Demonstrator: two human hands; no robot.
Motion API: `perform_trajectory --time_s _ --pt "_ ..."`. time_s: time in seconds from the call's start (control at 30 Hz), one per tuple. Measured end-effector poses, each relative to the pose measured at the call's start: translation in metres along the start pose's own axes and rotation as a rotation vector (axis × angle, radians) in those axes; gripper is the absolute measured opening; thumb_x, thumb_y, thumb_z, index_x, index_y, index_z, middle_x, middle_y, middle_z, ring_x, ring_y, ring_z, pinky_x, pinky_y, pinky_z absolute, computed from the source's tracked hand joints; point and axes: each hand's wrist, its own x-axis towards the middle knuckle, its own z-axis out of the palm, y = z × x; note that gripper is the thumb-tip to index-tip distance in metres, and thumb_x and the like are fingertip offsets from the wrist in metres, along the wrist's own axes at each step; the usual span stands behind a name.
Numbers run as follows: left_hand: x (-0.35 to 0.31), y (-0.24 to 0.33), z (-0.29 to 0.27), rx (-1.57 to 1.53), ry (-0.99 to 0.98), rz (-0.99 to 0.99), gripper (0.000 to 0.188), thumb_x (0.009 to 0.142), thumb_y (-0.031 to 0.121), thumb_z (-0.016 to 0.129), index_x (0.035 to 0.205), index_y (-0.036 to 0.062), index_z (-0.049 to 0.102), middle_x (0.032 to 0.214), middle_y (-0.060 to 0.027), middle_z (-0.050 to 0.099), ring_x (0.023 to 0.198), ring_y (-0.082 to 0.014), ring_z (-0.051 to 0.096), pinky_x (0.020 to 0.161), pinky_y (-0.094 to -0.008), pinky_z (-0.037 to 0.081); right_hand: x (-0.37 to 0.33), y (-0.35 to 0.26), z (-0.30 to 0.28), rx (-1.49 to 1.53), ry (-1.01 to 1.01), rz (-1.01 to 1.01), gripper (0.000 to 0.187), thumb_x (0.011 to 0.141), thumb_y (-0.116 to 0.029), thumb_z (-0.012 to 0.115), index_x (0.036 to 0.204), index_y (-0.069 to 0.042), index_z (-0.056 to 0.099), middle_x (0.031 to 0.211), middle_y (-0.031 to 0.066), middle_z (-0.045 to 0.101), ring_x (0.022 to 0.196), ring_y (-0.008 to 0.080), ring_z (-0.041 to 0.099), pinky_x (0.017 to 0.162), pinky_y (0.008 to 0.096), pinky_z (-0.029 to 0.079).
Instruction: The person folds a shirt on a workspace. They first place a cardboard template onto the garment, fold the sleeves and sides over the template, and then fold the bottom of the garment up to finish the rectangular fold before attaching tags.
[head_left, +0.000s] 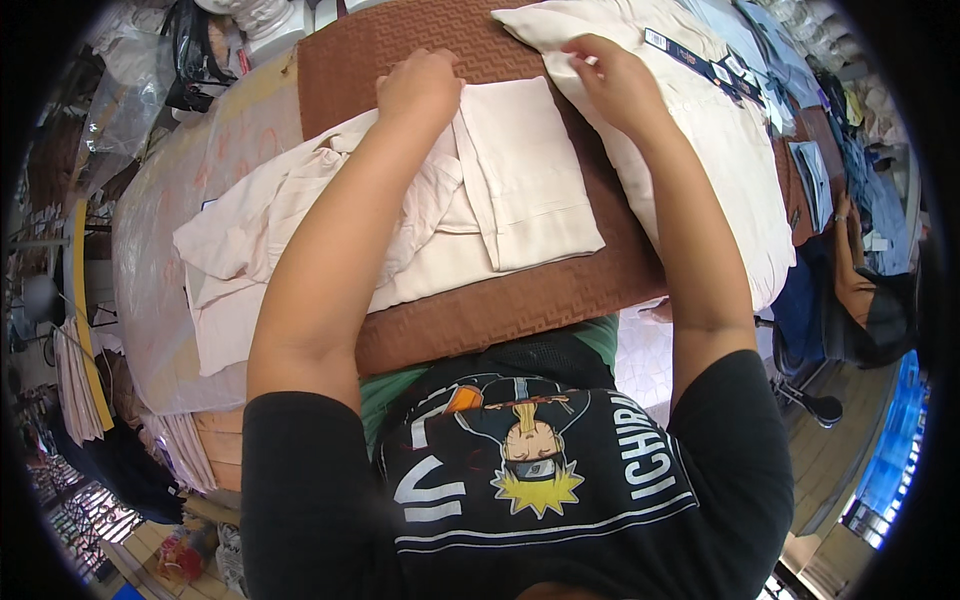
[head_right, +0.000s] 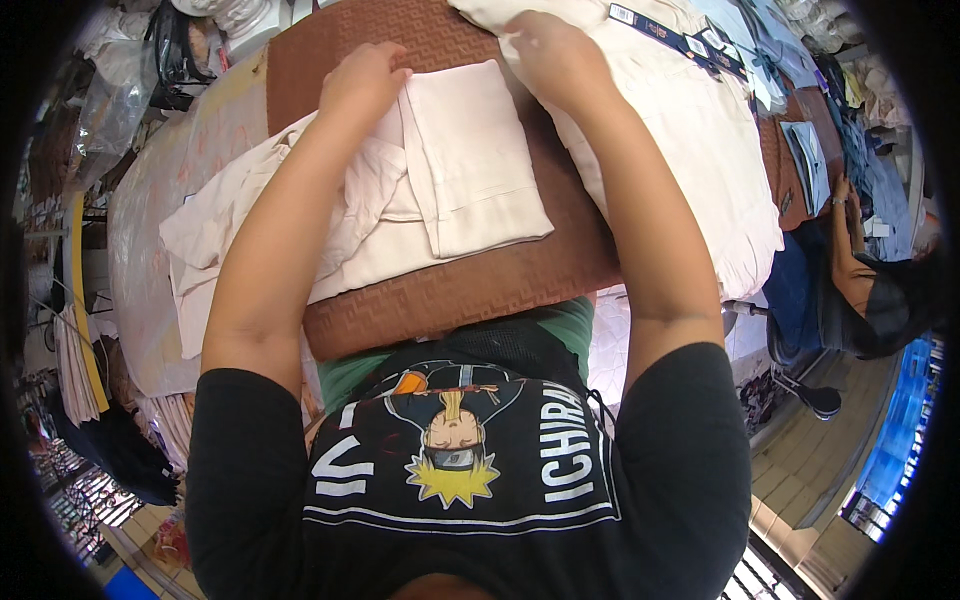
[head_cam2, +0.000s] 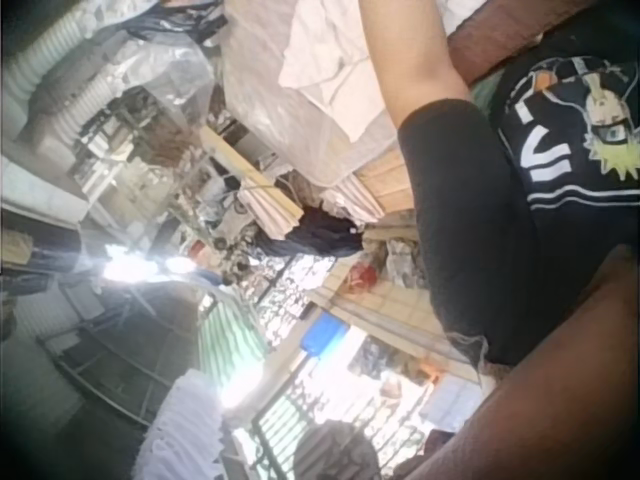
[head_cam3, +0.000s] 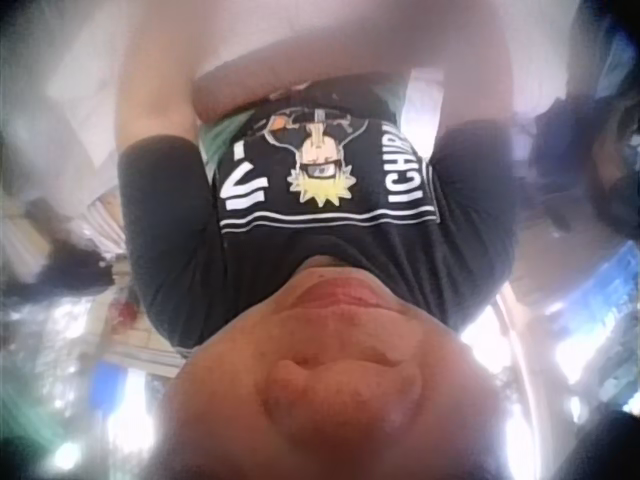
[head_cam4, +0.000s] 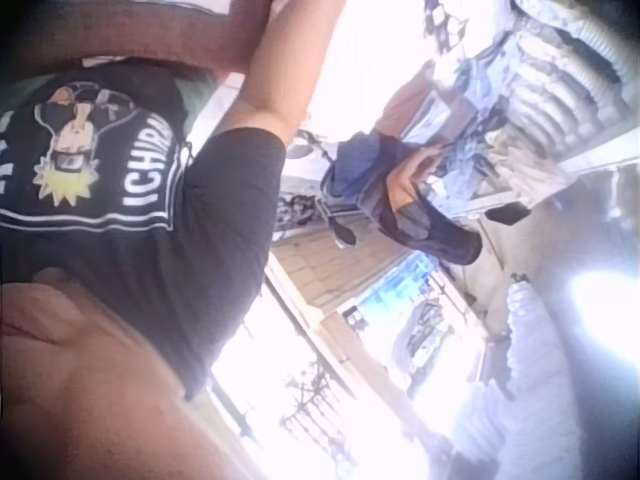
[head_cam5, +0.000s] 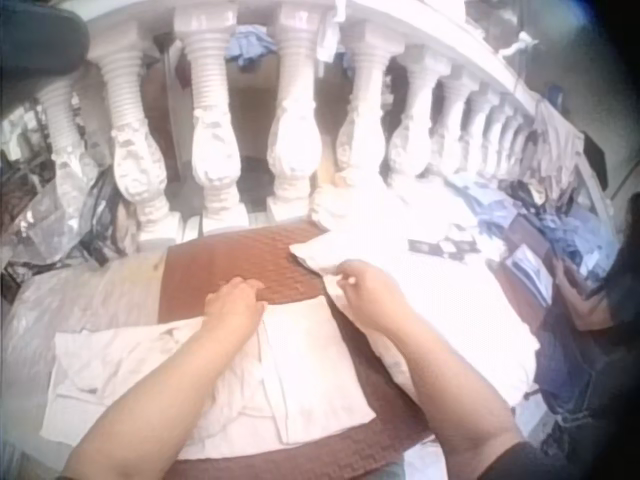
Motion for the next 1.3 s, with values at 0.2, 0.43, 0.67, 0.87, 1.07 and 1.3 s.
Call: perform_trajectory --time_s 0.2,0.43,0.67,0.87,1.07,1.3 --pt "-0.051 -0.010 -0.033 -0.265 0.052 0.078 0.027 0.084 0.024 0.061 0.103 0.0062 0.066 0.098 -0.0108 0.067 0.088 -0.0237 0.063 0.078 -0.0338 0.049 -0.100 -0.016 -0.053 0.337 -0.241 0.356 0.022 0.086 -0.022 0.059 0.097 -0.003 0.065 0.082 0.0135 0.067 0.073 0.0221 0.063 0.068 0.0319 0.049" --pt "-0.160 0.017 -0.033 -0.366 -0.153 0.244 0.023 0.078 0.019 0.070 0.097 0.0057 0.064 0.088 -0.0087 0.063 0.078 -0.0214 0.061 0.070 -0.0328 0.049 -0.171 -0.040 -0.052 0.472 -0.264 0.489 0.022 0.082 -0.017 0.065 0.098 -0.002 0.065 0.080 0.0109 0.067 0.069 0.0172 0.061 0.066 0.0279 0.048" --pt "-0.185 0.016 -0.009 -0.267 -0.007 0.364 0.017 0.075 0.013 0.069 0.091 0.0072 0.065 0.088 -0.0074 0.063 0.086 -0.0248 0.059 0.075 -0.0342 0.047 -0.170 -0.049 -0.041 0.333 -0.255 0.375 0.033 0.073 -0.008 0.071 0.103 -0.004 0.061 0.083 0.0092 0.062 0.068 0.0195 0.057 0.065 0.0312 0.047" --pt "-0.186 0.018 -0.021 -0.289 0.048 0.338 0.008 0.078 0.014 0.068 0.081 0.0066 0.067 0.081 -0.0054 0.064 0.079 -0.0239 0.060 0.074 -0.0358 0.047 -0.173 -0.053 -0.036 0.308 -0.204 0.339 0.035 0.073 -0.004 0.067 0.107 -0.006 0.058 0.085 0.0093 0.061 0.071 0.0233 0.058 0.066 0.0327 0.047" --pt "-0.190 0.019 -0.032 -0.158 0.052 0.359 0.012 0.078 0.018 0.068 0.081 0.0069 0.068 0.082 -0.0055 0.065 0.080 -0.0237 0.060 0.070 -0.0364 0.047 -0.171 -0.057 -0.039 0.311 -0.236 0.347 0.034 0.073 -0.005 0.068 0.106 -0.006 0.058 0.085 0.0096 0.062 0.070 0.0239 0.059 0.066 0.0335 0.048" --pt "-0.170 0.017 -0.048 -0.252 -0.115 -0.046 0.021 0.082 0.025 0.065 0.083 0.0037 0.067 0.079 -0.0125 0.067 0.074 -0.0282 0.064 0.066 -0.0364 0.049 -0.126 -0.068 -0.061 0.223 -0.254 0.100 0.026 0.076 -0.014 0.069 0.100 -0.007 0.062 0.086 0.0106 0.063 0.073 0.0248 0.061 0.067 0.0340 0.048"
